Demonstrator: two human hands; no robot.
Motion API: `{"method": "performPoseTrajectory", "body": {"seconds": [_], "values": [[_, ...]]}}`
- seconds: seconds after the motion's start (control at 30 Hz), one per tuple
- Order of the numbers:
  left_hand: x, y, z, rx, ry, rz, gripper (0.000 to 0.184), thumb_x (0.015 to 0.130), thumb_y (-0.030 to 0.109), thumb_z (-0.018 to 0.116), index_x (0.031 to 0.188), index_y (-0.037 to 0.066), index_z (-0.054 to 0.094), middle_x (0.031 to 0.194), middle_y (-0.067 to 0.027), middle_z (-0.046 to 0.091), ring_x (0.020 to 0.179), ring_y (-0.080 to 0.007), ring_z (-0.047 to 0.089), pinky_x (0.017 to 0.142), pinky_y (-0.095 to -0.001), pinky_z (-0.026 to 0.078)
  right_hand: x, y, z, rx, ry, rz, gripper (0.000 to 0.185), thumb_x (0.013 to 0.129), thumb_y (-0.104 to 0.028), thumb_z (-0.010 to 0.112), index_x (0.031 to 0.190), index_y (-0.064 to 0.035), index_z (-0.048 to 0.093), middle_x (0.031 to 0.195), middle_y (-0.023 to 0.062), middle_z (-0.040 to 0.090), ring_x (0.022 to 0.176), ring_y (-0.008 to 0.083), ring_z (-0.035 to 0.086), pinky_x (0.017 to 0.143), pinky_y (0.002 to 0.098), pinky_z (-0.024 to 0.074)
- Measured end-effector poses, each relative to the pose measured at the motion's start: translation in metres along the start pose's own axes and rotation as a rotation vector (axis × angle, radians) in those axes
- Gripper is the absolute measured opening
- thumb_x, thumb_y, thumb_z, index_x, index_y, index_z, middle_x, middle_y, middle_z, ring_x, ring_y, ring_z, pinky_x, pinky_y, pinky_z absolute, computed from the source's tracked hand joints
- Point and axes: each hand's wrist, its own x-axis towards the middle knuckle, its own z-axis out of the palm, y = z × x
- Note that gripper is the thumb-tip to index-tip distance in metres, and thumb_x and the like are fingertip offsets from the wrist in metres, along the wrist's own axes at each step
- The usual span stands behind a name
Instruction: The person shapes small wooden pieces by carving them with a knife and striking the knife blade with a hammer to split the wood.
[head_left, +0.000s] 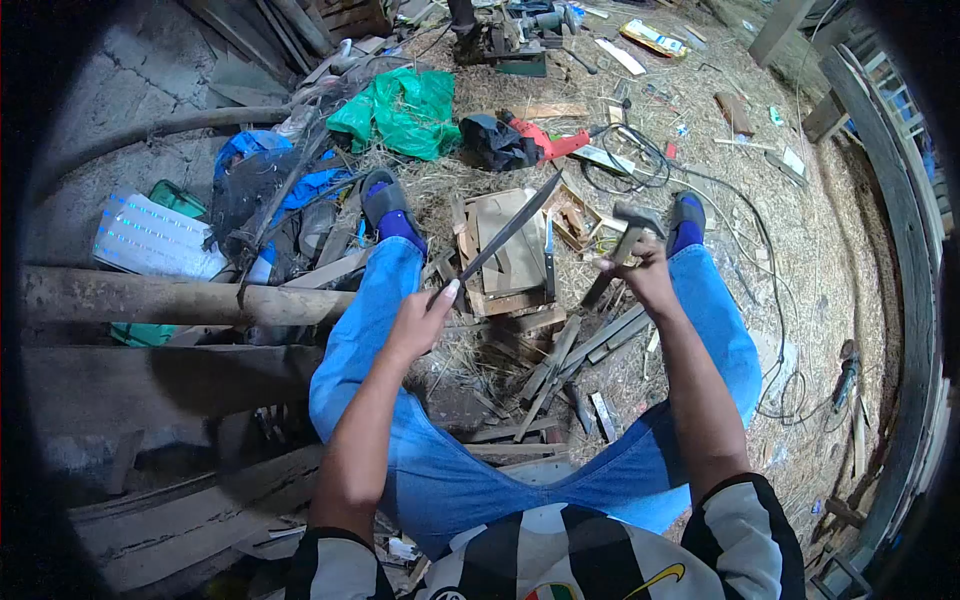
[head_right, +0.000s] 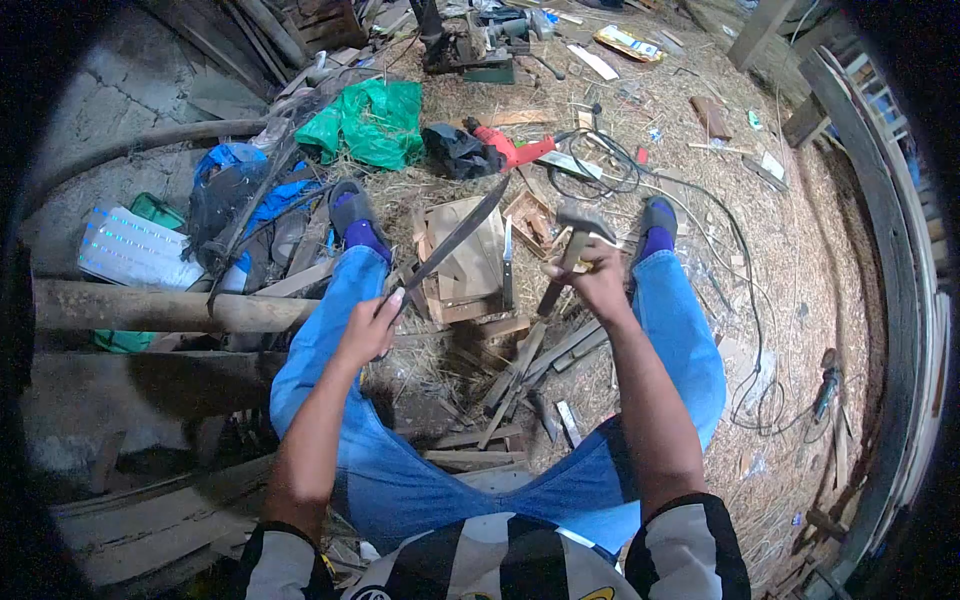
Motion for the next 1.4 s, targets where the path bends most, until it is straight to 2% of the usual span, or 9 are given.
{"method": "performPoseTrajectory", "body": {"seconds": [0.23,0.3,0.43,0.57,0.7,0.9,1.23,1.3,1.4], "values": [[-0.008,0.013,-0.002,-0.031,-0.011,-0.028,0.054,0.103,0.049,0.057,0.076,0.002,0.061,0.053,0.0000,0.050,0.045,-0.0129,0.052,0.045,-0.0330,0.039,-0.004,-0.004,0.007,-0.303,0.033,-0.185,0.034,0.082,-0.011,0.085,0.111,0.0004,0.071,0.108,0.0061,0.072,0.102,0.0151,0.066,0.090,0.0319,0.0533],[-0.005,0.014,-0.002,-0.031,-0.022,-0.013,0.053,0.103,0.048,0.057,0.076,0.002,0.061,0.053,0.0002,0.050,0.044,-0.0128,0.052,0.044,-0.0328,0.040,-0.013,-0.016,0.006,-0.213,-0.017,0.119,0.040,0.084,-0.018,0.084,0.116,0.0009,0.070,0.109,0.0079,0.073,0.105,0.0170,0.066,0.091,0.0314,0.0525],[-0.003,0.009,-0.002,-0.003,-0.007,-0.011,0.055,0.103,0.049,0.057,0.075,0.003,0.062,0.053,-0.0002,0.050,0.046,-0.0131,0.053,0.045,-0.0331,0.040,-0.013,-0.015,0.014,-0.042,0.209,-0.131,0.025,0.096,-0.024,0.070,0.102,0.0000,0.073,0.088,0.0078,0.073,0.082,0.0184,0.068,0.077,0.0319,0.0527],[-0.004,0.007,-0.001,-0.003,-0.024,0.068,0.051,0.106,0.045,0.054,0.077,0.003,0.058,0.049,0.0002,0.046,0.038,-0.0107,0.046,0.039,-0.0311,0.034,-0.008,-0.011,0.011,-0.128,0.259,-0.051,0.026,0.100,-0.026,0.065,0.105,-0.0002,0.064,0.078,0.0086,0.069,0.068,0.0145,0.063,0.066,0.0332,0.0515],[-0.004,0.006,-0.002,0.010,-0.020,0.081,0.050,0.106,0.043,0.054,0.078,0.003,0.058,0.048,0.0004,0.046,0.038,-0.0106,0.045,0.039,-0.0310,0.034,-0.029,-0.040,0.034,-0.654,0.273,-0.081,0.028,0.102,-0.026,0.060,0.104,0.0009,0.056,0.081,0.0229,0.066,0.073,0.0350,0.067,0.067,0.0461,0.0495],[0.002,0.004,-0.007,0.079,0.000,0.045,0.062,0.101,0.057,0.055,0.072,0.002,0.062,0.057,-0.0038,0.055,0.054,-0.0165,0.055,0.052,-0.0368,0.042,-0.069,-0.065,0.073,-0.641,0.048,-0.133,0.017,0.097,-0.013,0.064,0.107,-0.0008,0.060,0.080,0.0272,0.065,0.079,0.0495,0.065,0.069,0.0516,0.0499],[0.001,0.008,-0.008,0.125,0.004,0.060,0.063,0.100,0.057,0.055,0.075,0.000,0.063,0.061,-0.0073,0.058,0.058,-0.0188,0.055,0.056,-0.0399,0.043,-0.064,-0.079,0.115,-0.651,-0.053,-0.023,0.034,0.102,-0.028,0.060,0.124,-0.0042,0.051,0.081,0.0272,0.067,0.079,0.0537,0.064,0.069,0.0586,0.0499],[0.001,0.010,-0.009,0.134,0.007,0.070,0.062,0.100,0.056,0.055,0.076,0.000,0.064,0.060,-0.0078,0.057,0.058,-0.0191,0.055,0.056,-0.0405,0.043,-0.057,-0.068,0.118,-0.656,-0.063,-0.424,0.034,0.103,-0.029,0.059,0.124,-0.0047,0.051,0.081,0.0272,0.068,0.080,0.0526,0.065,0.070,0.0594,0.0502],[0.001,0.008,-0.006,0.116,-0.006,0.055,0.061,0.100,0.055,0.056,0.076,0.000,0.064,0.061,-0.0081,0.058,0.058,-0.0197,0.054,0.056,-0.0410,0.043,-0.052,-0.071,0.125,-0.743,-0.095,-0.307,0.033,0.103,-0.030,0.057,0.124,-0.0048,0.052,0.084,0.0284,0.068,0.081,0.0519,0.066,0.071,0.0600,0.0503]]}}
